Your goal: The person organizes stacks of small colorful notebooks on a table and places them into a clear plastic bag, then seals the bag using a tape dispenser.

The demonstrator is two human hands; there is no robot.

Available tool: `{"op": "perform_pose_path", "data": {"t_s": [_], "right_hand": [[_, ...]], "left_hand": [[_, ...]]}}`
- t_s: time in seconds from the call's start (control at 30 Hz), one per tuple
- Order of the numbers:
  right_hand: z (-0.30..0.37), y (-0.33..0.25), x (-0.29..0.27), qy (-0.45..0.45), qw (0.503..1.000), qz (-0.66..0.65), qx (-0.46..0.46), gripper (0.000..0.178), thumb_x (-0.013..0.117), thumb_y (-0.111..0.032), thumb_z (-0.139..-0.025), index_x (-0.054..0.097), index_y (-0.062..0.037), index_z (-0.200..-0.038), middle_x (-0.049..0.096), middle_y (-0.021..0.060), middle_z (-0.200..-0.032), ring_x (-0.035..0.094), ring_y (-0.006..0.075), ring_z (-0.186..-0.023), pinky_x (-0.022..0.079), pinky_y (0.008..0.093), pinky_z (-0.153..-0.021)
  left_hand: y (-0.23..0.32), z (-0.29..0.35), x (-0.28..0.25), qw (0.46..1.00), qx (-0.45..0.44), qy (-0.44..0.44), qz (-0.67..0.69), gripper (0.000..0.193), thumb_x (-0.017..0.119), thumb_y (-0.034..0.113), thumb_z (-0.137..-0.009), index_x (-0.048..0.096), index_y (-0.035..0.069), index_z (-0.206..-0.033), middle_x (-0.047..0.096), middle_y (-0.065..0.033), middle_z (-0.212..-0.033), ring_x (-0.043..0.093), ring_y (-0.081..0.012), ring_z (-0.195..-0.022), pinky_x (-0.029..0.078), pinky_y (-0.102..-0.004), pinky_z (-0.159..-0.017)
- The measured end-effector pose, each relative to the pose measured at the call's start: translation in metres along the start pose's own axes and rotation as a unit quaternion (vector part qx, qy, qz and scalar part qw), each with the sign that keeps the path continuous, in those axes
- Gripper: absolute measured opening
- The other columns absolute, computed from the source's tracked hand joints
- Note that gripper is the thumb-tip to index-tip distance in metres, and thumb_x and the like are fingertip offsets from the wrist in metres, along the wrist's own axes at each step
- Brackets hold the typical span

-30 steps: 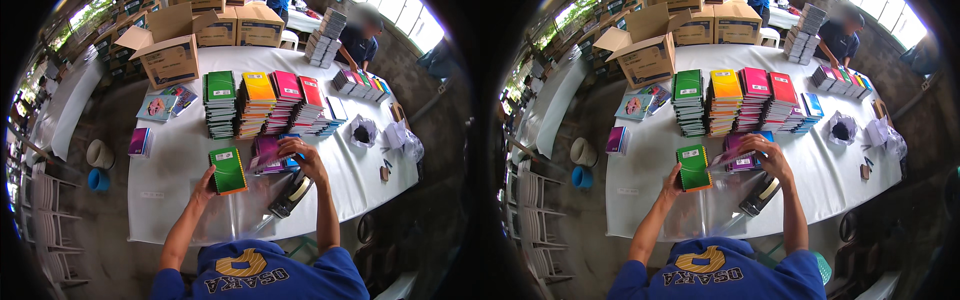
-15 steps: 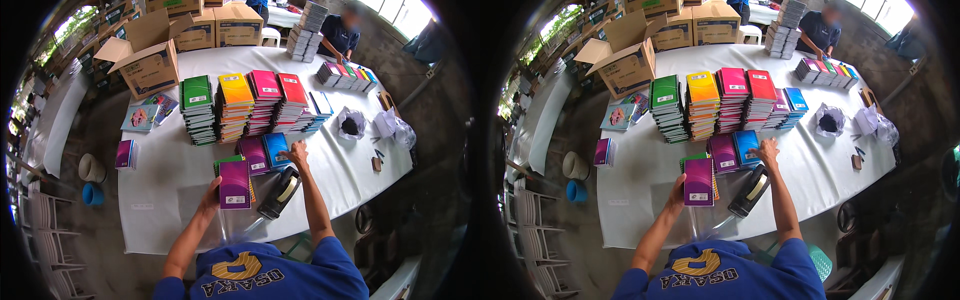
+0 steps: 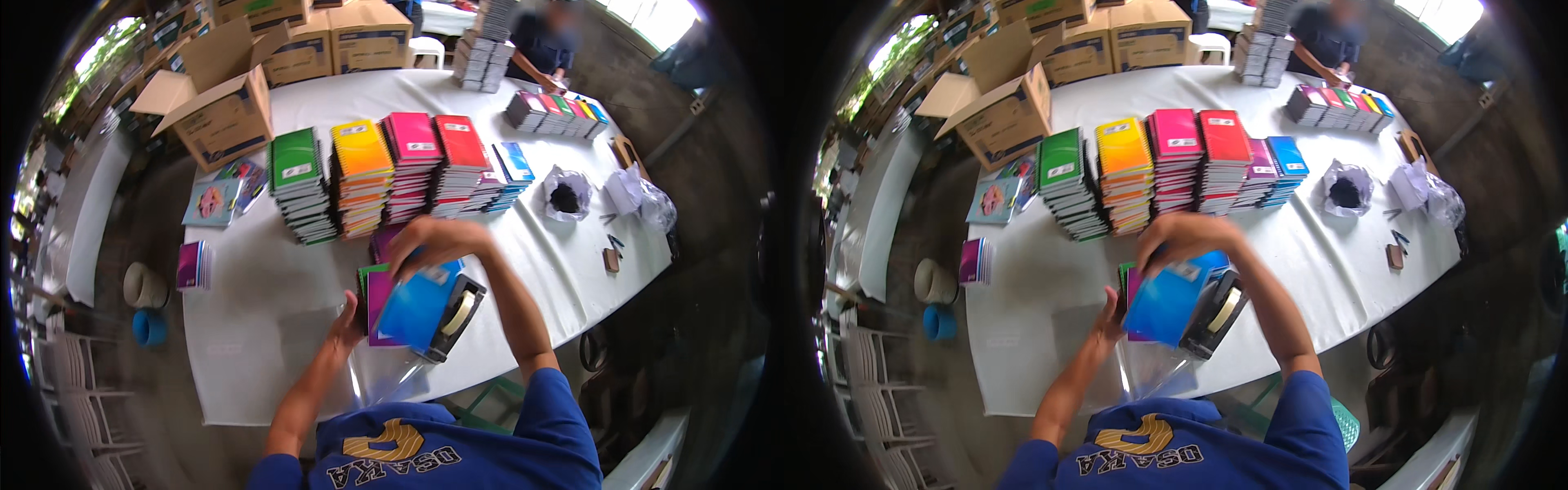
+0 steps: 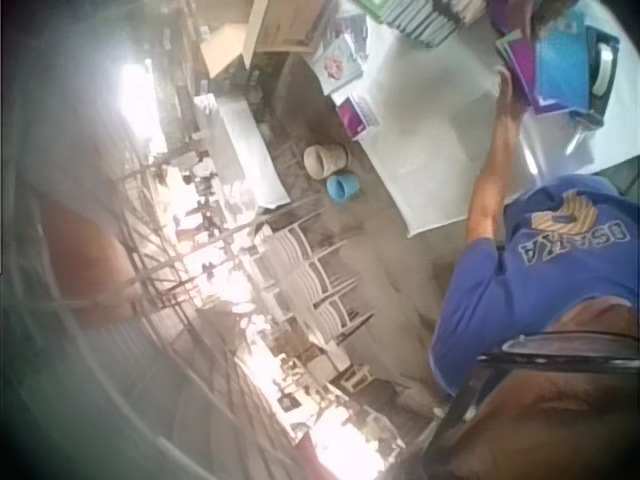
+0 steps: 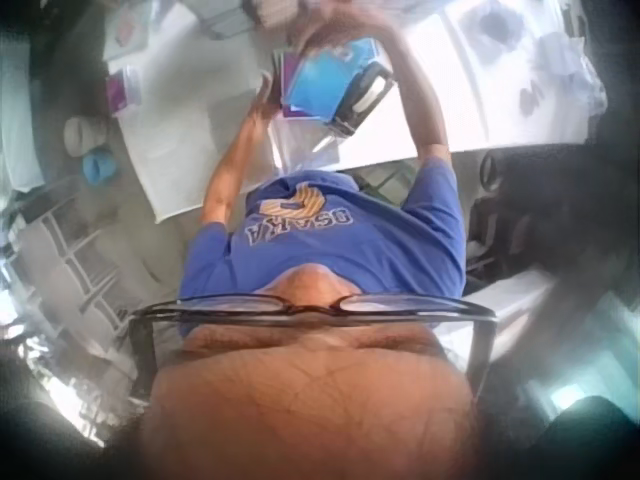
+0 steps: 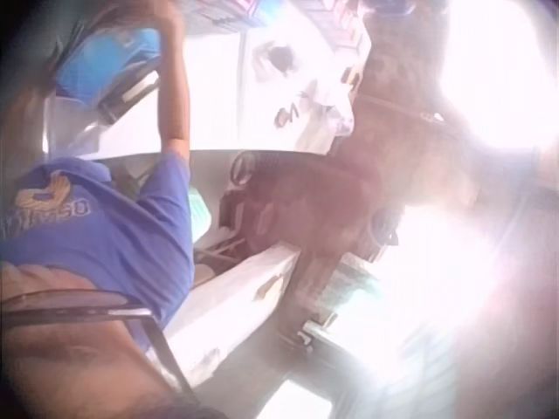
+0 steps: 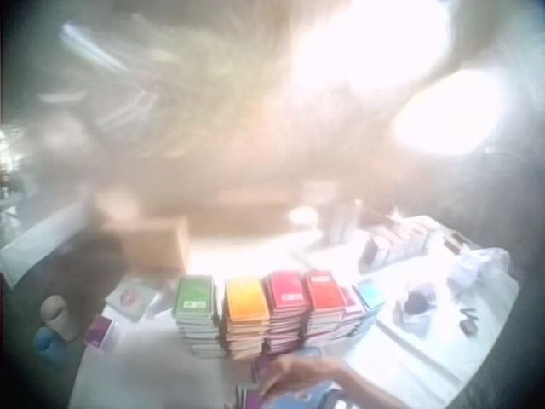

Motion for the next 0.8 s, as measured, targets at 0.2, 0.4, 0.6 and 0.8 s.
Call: {"op": "perform_pose_path", "data": {"t_s": [0.2,0.4,0.6,0.8], "right_hand": [[0.021,0.044,-0.026,0.162,0.982,0.065,0.071,0.017,0.07,-0.005,-0.079,0.071,-0.003,-0.096,0.068,0.0118,-0.096,0.064,0.0221,-0.092,0.051,0.0312,-0.081],[0.271,0.194,-0.142,0.629,0.555,0.236,0.491,0.048,0.073,-0.039,-0.078,0.067,0.0057,-0.095,0.068,0.0212,-0.084,0.067,0.0329,-0.081,0.052,0.0402,-0.075],[0.316,0.265,-0.159,0.572,0.492,0.262,0.602,0.07,0.076,-0.057,-0.068,0.066,0.0033,-0.103,0.061,0.0247,-0.112,0.057,0.0395,-0.108,0.044,0.0567,-0.089],[0.348,0.213,-0.161,0.622,0.412,0.372,0.552,0.028,0.064,-0.03,-0.079,0.063,-0.0036,-0.089,0.067,0.0204,-0.093,0.064,0.0423,-0.085,0.051,0.0486,-0.078]], "left_hand": [[-0.01,0.018,0.017,0.997,-0.006,0.059,-0.054,0.085,0.042,0.07,-0.087,0.041,0.002,-0.138,0.054,-0.0122,-0.129,0.05,-0.0212,-0.121,0.041,-0.0348,-0.102],[-0.018,0.034,0.014,0.989,-0.079,0.111,-0.061,0.081,0.046,0.065,-0.089,0.04,0.0,-0.138,0.052,-0.0138,-0.132,0.051,-0.0234,-0.12,0.041,-0.0369,-0.103],[-0.01,0.028,0.006,0.993,-0.042,0.094,-0.053,0.086,0.054,0.065,-0.085,0.038,-0.001,-0.139,0.051,-0.0158,-0.133,0.051,-0.0268,-0.12,0.041,-0.0393,-0.102],[0.002,0.022,0.007,0.989,-0.024,0.138,-0.044,0.092,0.058,0.068,-0.08,0.037,0.0,-0.14,0.05,-0.0155,-0.135,0.049,-0.0277,-0.122,0.04,-0.0415,-0.104]]}}
Point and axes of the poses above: each hand's wrist, its own z-axis away from the middle knuckle, its own x-axis out of the palm, y = z × x, the point moved 5 cm from there along -z, towards the middle knuckle
